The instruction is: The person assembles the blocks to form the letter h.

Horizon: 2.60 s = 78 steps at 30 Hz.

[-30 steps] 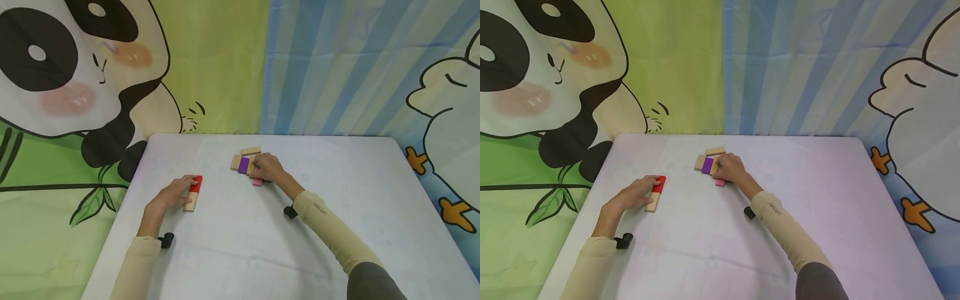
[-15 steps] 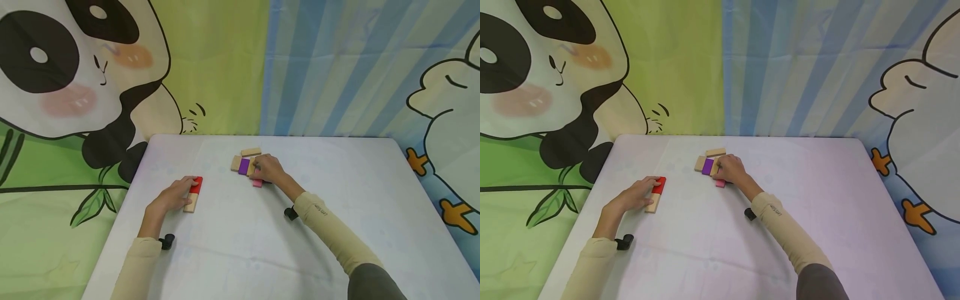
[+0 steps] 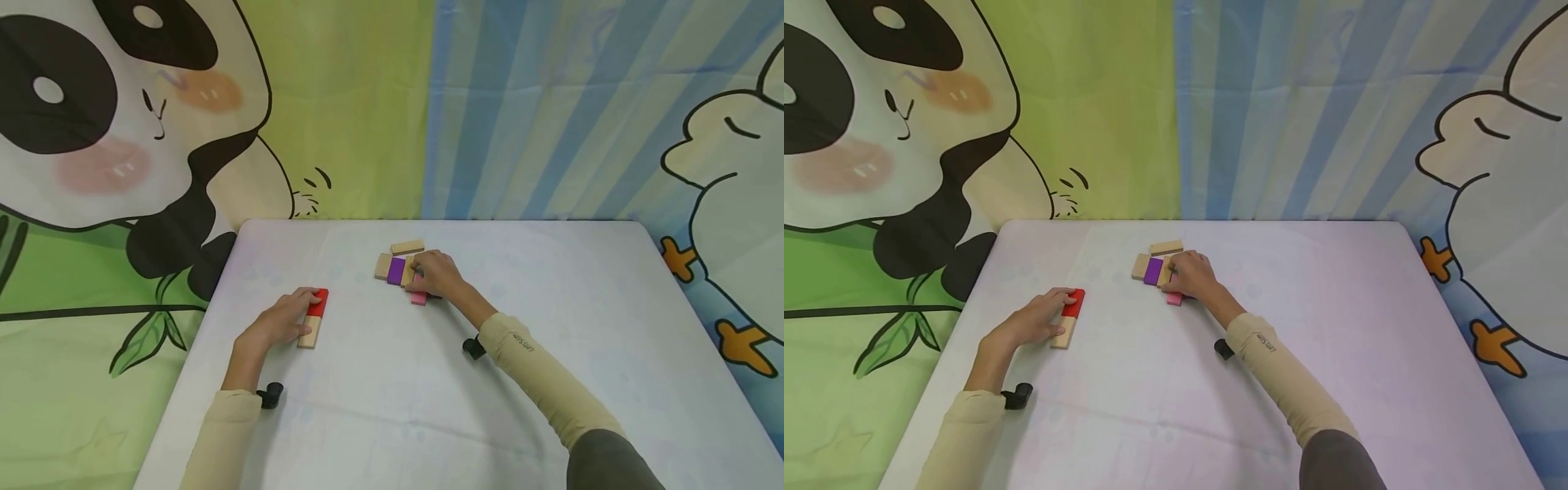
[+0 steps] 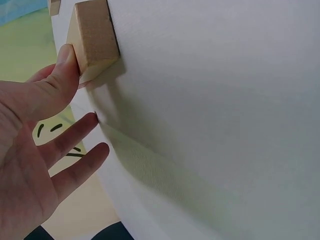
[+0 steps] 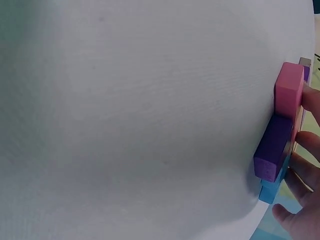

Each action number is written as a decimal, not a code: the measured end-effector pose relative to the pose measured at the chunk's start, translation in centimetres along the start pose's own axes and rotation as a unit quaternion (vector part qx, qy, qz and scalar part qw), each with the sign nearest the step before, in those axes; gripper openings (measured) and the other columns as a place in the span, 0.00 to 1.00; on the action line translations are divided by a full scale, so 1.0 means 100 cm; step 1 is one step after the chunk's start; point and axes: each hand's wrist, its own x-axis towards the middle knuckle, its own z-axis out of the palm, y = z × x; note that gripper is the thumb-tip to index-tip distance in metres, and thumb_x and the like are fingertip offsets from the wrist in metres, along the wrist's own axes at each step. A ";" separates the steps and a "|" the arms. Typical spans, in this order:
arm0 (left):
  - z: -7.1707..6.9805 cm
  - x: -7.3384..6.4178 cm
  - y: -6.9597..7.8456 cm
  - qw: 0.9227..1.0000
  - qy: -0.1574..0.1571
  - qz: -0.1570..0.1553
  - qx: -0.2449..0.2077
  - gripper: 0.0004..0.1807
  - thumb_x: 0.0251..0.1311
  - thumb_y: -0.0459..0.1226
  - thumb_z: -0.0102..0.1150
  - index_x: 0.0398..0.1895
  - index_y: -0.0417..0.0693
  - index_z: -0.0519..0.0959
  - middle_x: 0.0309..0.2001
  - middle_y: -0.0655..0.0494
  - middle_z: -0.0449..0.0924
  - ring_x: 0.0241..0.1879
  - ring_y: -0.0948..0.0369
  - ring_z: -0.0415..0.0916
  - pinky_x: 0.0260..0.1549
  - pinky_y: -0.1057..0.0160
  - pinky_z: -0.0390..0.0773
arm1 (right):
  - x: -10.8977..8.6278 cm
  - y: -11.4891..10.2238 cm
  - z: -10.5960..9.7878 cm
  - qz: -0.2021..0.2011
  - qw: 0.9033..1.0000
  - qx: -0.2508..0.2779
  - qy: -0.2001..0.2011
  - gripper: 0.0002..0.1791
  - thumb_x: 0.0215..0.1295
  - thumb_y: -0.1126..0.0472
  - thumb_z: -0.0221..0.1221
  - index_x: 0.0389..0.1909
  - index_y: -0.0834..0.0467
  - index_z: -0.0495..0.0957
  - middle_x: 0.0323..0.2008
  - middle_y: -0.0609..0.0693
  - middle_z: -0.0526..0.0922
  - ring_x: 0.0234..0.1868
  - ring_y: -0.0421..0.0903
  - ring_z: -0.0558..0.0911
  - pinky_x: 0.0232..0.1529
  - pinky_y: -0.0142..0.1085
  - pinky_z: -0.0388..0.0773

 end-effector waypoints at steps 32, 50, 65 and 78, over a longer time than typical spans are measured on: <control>-0.004 -0.002 0.002 1.000 -0.005 -0.003 0.003 0.37 0.57 0.35 0.66 0.70 0.50 0.63 0.75 0.53 0.55 0.69 0.45 0.59 0.61 0.37 0.69 | 0.038 -0.078 0.036 -0.106 0.983 0.149 -0.025 0.27 0.58 0.50 0.68 0.52 0.63 0.77 0.49 0.55 0.81 0.49 0.47 0.78 0.54 0.37 0.77; -0.003 -0.002 0.002 1.000 -0.001 0.008 0.007 0.40 0.58 0.36 0.65 0.73 0.47 0.60 0.74 0.52 0.57 0.68 0.45 0.60 0.60 0.38 0.70 | 0.074 -0.123 0.061 -0.094 0.994 0.042 -0.042 0.30 0.61 0.43 0.63 0.58 0.58 0.74 0.57 0.51 0.80 0.59 0.45 0.77 0.62 0.36 0.74; -0.005 -0.006 0.004 1.000 -0.001 0.006 0.001 0.37 0.58 0.35 0.65 0.71 0.47 0.62 0.74 0.51 0.57 0.69 0.44 0.60 0.60 0.38 0.69 | 0.073 -0.127 0.058 -0.129 0.990 0.002 -0.063 0.27 0.66 0.46 0.59 0.59 0.58 0.74 0.59 0.52 0.79 0.61 0.47 0.77 0.64 0.37 0.72; -0.008 -0.005 0.004 1.000 0.000 0.014 0.006 0.35 0.57 0.34 0.66 0.68 0.47 0.66 0.75 0.53 0.56 0.69 0.45 0.60 0.59 0.39 0.70 | 0.072 -0.128 0.062 -0.121 0.989 -0.042 -0.066 0.21 0.68 0.51 0.58 0.59 0.52 0.73 0.70 0.53 0.68 0.62 0.52 0.75 0.61 0.46 0.74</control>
